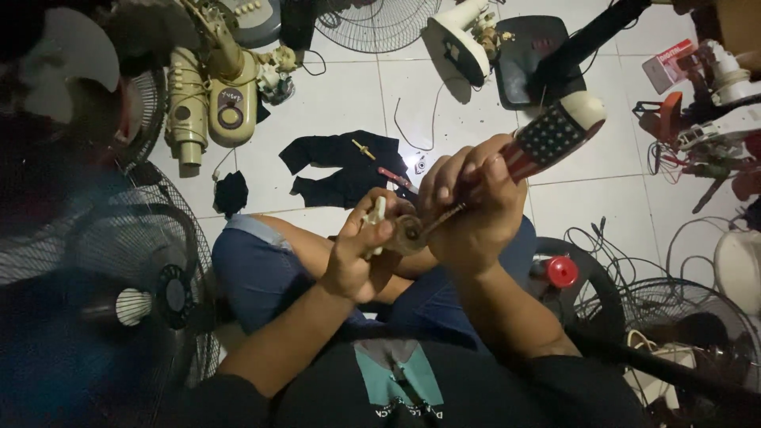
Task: Repairing a fan motor component by unscrewing parts and applying lubricant spray.
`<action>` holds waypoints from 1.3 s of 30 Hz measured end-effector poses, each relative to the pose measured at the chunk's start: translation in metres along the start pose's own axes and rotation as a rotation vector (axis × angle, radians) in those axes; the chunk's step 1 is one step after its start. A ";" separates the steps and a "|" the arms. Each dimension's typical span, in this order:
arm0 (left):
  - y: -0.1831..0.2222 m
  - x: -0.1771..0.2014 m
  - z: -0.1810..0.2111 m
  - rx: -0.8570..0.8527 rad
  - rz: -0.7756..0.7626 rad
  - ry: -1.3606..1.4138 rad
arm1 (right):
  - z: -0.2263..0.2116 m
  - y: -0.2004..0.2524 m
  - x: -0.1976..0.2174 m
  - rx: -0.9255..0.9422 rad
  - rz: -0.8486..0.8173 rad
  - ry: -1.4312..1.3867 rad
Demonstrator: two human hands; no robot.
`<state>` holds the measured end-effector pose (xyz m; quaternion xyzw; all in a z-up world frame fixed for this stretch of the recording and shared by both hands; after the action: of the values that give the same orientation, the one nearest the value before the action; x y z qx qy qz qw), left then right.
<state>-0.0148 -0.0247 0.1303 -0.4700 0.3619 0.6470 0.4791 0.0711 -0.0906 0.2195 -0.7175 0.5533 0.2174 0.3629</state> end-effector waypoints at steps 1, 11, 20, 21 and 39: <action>-0.002 -0.004 0.002 0.003 -0.001 0.001 | -0.002 0.000 -0.004 0.002 0.002 0.002; 0.000 0.005 0.006 0.019 0.096 -0.117 | 0.004 0.009 -0.001 -0.067 0.039 -0.129; -0.007 0.018 0.000 0.070 0.080 -0.199 | 0.000 0.009 0.002 -0.256 -0.022 -0.113; -0.009 0.021 -0.002 0.044 0.067 -0.225 | 0.001 0.009 0.002 -0.280 -0.045 -0.136; -0.001 -0.006 0.008 0.082 0.081 -0.113 | -0.003 0.019 0.010 -0.279 -0.072 -0.191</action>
<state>-0.0151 -0.0192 0.1384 -0.3976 0.3790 0.6761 0.4910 0.0557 -0.1012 0.2089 -0.7563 0.4546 0.3463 0.3184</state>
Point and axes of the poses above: each hand's wrist, its own y-axis away from the middle knuckle, its own x-axis out of the back of the hand, z = x × y, the point moved 2 cm from there along -y, towards the middle knuckle, and after that the axes turned 7 degrees about -x, right-handed, at the moved point
